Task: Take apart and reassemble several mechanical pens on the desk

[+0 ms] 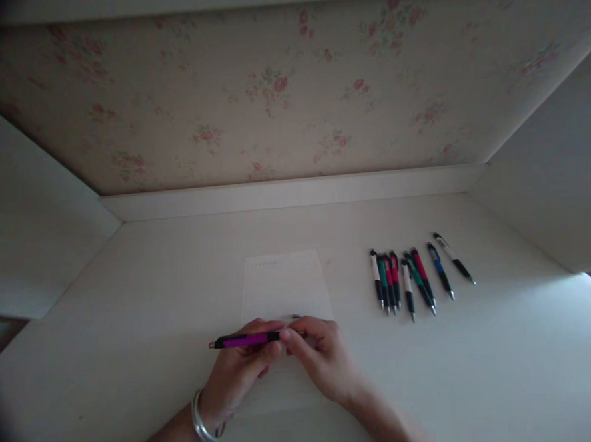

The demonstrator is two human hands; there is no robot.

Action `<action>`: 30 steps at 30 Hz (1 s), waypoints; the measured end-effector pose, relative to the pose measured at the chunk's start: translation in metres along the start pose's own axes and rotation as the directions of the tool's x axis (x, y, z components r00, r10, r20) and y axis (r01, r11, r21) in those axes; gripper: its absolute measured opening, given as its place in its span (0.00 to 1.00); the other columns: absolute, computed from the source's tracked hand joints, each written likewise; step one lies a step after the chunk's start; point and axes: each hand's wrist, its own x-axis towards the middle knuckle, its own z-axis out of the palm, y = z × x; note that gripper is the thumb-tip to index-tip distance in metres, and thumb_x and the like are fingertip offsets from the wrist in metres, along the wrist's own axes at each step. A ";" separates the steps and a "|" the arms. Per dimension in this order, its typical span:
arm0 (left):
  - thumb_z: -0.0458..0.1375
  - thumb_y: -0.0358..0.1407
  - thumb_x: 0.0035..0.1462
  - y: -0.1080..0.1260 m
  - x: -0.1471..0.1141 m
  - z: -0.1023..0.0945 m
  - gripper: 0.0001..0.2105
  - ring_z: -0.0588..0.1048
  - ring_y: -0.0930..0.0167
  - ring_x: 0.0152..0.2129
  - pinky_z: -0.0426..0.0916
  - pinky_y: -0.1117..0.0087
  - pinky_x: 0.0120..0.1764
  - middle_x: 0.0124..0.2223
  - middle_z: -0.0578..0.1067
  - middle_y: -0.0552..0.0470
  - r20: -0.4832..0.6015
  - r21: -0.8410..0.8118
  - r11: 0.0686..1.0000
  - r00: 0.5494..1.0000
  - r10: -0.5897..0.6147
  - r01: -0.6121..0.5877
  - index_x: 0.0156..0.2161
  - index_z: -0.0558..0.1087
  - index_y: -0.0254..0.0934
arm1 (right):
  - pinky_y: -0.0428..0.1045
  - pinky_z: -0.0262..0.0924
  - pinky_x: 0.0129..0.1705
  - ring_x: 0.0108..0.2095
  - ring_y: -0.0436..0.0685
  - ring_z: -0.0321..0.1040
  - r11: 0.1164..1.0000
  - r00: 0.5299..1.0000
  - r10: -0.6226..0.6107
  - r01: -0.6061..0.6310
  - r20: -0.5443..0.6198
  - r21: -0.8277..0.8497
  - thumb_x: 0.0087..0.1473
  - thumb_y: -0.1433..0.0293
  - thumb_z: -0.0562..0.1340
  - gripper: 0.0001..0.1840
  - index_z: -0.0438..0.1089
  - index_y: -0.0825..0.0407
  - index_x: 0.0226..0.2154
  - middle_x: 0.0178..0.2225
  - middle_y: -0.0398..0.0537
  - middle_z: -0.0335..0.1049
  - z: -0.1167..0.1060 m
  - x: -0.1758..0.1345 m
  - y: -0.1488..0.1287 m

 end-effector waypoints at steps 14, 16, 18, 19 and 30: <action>0.56 0.51 0.60 -0.002 0.001 0.004 0.20 0.60 0.77 0.11 0.52 0.76 0.16 0.15 0.62 0.60 -0.167 0.008 0.995 0.981 -0.097 0.100 0.27 0.68 0.37 | 0.46 0.51 0.25 0.23 0.50 0.57 0.985 0.991 0.133 -0.134 0.023 0.105 0.57 0.51 0.61 0.24 0.72 0.54 0.24 0.21 0.44 0.66 -0.002 0.002 0.000; 0.56 0.51 0.61 -0.002 0.001 0.004 0.21 0.58 0.77 0.12 0.51 0.76 0.17 0.15 0.61 0.60 -0.161 -0.011 0.996 0.983 -0.086 0.085 0.25 0.66 0.37 | 0.46 0.51 0.26 0.23 0.50 0.58 0.986 0.991 0.129 -0.133 0.045 0.100 0.58 0.51 0.60 0.25 0.71 0.54 0.24 0.21 0.44 0.67 -0.003 0.002 -0.002; 0.56 0.50 0.61 -0.001 0.001 0.003 0.21 0.57 0.78 0.13 0.51 0.76 0.18 0.16 0.60 0.60 -0.139 -0.016 0.998 0.988 -0.064 0.063 0.24 0.65 0.37 | 0.46 0.52 0.26 0.24 0.51 0.59 0.987 0.989 0.128 -0.135 0.079 0.089 0.59 0.50 0.58 0.26 0.71 0.54 0.23 0.21 0.44 0.65 -0.004 0.002 -0.003; 0.56 0.50 0.61 -0.001 0.001 0.003 0.21 0.57 0.78 0.13 0.51 0.76 0.18 0.16 0.60 0.60 -0.123 -0.015 0.998 0.991 -0.055 0.054 0.24 0.65 0.37 | 0.46 0.51 0.26 0.23 0.51 0.59 0.987 0.987 0.129 -0.137 0.096 0.082 0.59 0.50 0.57 0.27 0.70 0.54 0.22 0.20 0.44 0.65 -0.005 0.002 -0.004; 0.59 0.51 0.57 -0.001 0.001 0.004 0.21 0.58 0.79 0.12 0.49 0.77 0.15 0.16 0.62 0.60 -0.227 -0.083 0.992 0.967 -0.116 0.100 0.24 0.68 0.35 | 0.45 0.51 0.25 0.22 0.49 0.57 0.972 0.979 0.151 -0.172 0.136 0.160 0.56 0.54 0.64 0.18 0.73 0.54 0.30 0.22 0.41 0.64 -0.007 0.004 0.003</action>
